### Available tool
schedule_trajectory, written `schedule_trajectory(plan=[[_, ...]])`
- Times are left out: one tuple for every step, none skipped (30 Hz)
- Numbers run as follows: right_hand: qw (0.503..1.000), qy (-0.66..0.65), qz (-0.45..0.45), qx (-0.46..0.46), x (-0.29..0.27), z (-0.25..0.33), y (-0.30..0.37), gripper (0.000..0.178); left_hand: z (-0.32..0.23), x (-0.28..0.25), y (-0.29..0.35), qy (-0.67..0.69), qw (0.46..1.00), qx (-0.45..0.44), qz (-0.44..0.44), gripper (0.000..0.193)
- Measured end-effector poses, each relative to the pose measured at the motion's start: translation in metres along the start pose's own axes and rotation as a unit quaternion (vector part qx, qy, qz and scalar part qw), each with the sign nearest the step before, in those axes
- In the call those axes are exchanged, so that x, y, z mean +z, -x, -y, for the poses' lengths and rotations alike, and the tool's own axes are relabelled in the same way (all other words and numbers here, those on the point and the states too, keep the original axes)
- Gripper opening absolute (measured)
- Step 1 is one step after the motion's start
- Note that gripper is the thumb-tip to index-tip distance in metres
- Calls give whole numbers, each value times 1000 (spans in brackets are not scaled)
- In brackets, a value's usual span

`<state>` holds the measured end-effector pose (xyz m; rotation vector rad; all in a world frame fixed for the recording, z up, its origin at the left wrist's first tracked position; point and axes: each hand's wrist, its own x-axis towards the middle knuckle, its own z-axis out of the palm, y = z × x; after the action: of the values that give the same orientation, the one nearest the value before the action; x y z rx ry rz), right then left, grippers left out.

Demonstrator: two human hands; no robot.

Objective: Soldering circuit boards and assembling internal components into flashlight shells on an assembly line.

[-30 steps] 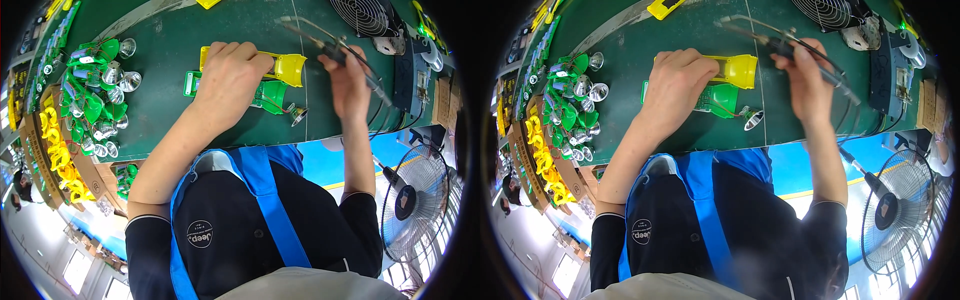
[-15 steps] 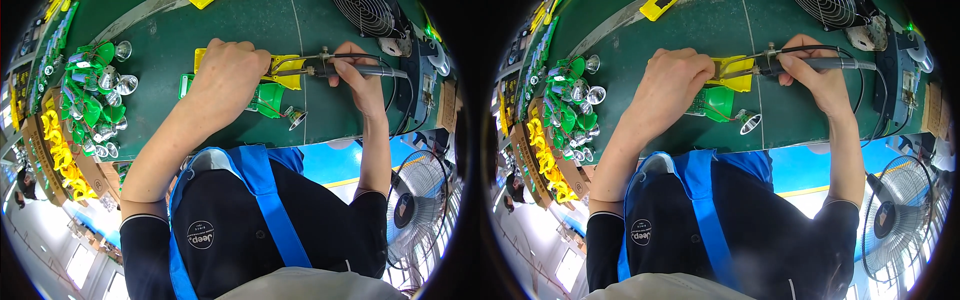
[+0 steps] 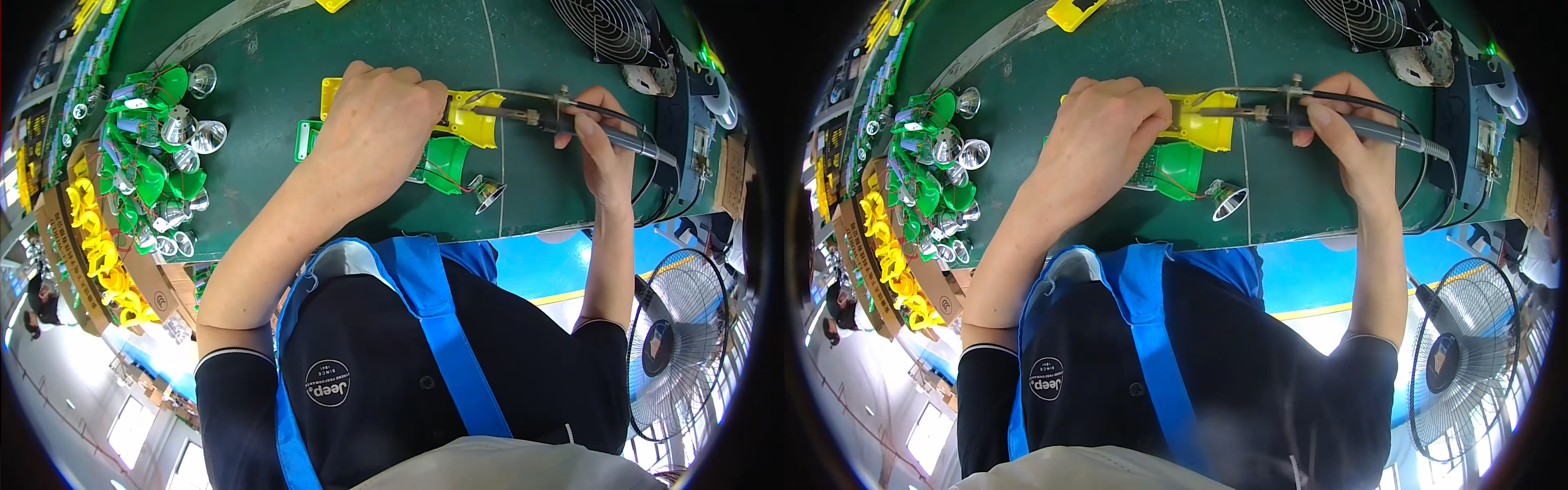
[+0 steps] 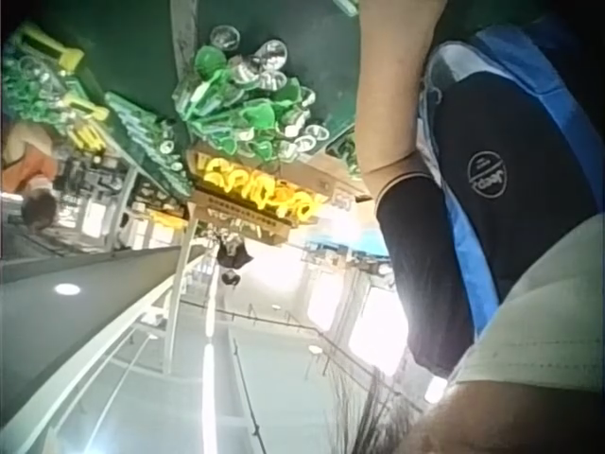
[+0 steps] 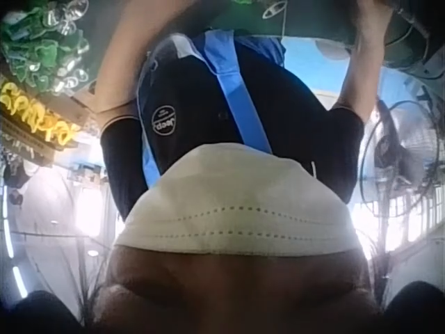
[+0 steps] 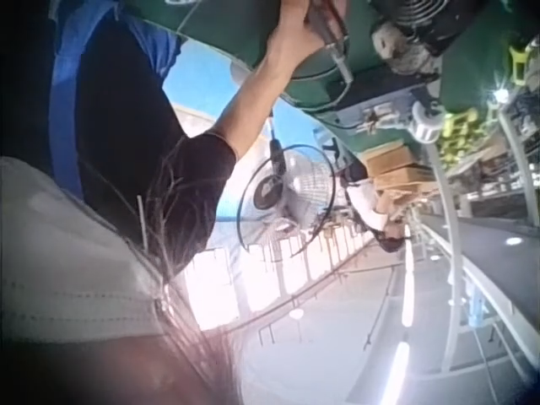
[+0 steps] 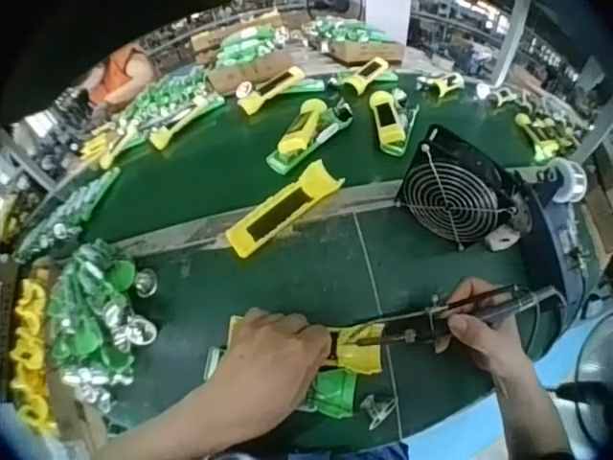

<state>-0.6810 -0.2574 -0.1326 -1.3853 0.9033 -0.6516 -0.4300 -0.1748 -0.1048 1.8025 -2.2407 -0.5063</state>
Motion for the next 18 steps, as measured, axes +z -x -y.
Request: schedule_trajectory(plan=[[1000,-10,-13,-6,-1,-2,2,26,0,0,0,0,1000,1,-1,6],[999,-20,-27,-11,-1,-3,4,28,0,0,0,1,1000,2,-2,7],[999,-20,-27,-12,0,-3,4,28,0,0,0,1,1000,3,-3,7],[999,-27,-33,-17,2,-3,5,29,0,1,0,-2,1000,3,-2,7],[998,-35,-38,-23,4,-4,6,31,1,1,0,-4,1000,3,-2,8],[998,-34,-38,-24,5,-4,6,31,1,1,0,-4,1000,4,-4,8],[997,-50,-46,-36,7,-5,7,30,1,1,0,-7,1000,2,-3,8],[995,-66,-53,-49,8,-5,8,29,1,1,0,-10,1000,1,-2,9],[995,-65,-53,-50,9,-6,9,29,0,2,0,-10,1000,1,-4,9],[993,-75,-62,-62,9,-8,10,28,0,3,0,-12,1000,3,-8,9],[991,-84,-72,-73,10,-8,12,27,0,4,-1,-13,1000,6,-12,9],[991,-83,-71,-75,11,-8,12,27,0,4,-1,-13,1000,6,-14,9],[989,-93,-79,-80,12,-9,13,25,1,5,-1,-23,1000,9,-14,9],[987,-104,-86,-84,14,-9,14,24,1,6,0,-34,999,12,-15,9],[987,-102,-86,-87,15,-9,16,24,1,6,0,-33,999,13,-18,9],[986,-104,-95,-86,15,-10,18,24,1,6,0,-44,998,42,-34,5],[985,-107,-104,-86,16,-11,20,24,1,6,0,-55,995,71,-50,11],[985,-105,-104,-88,16,-13,20,24,1,5,0,-54,994,72,-54,11]])
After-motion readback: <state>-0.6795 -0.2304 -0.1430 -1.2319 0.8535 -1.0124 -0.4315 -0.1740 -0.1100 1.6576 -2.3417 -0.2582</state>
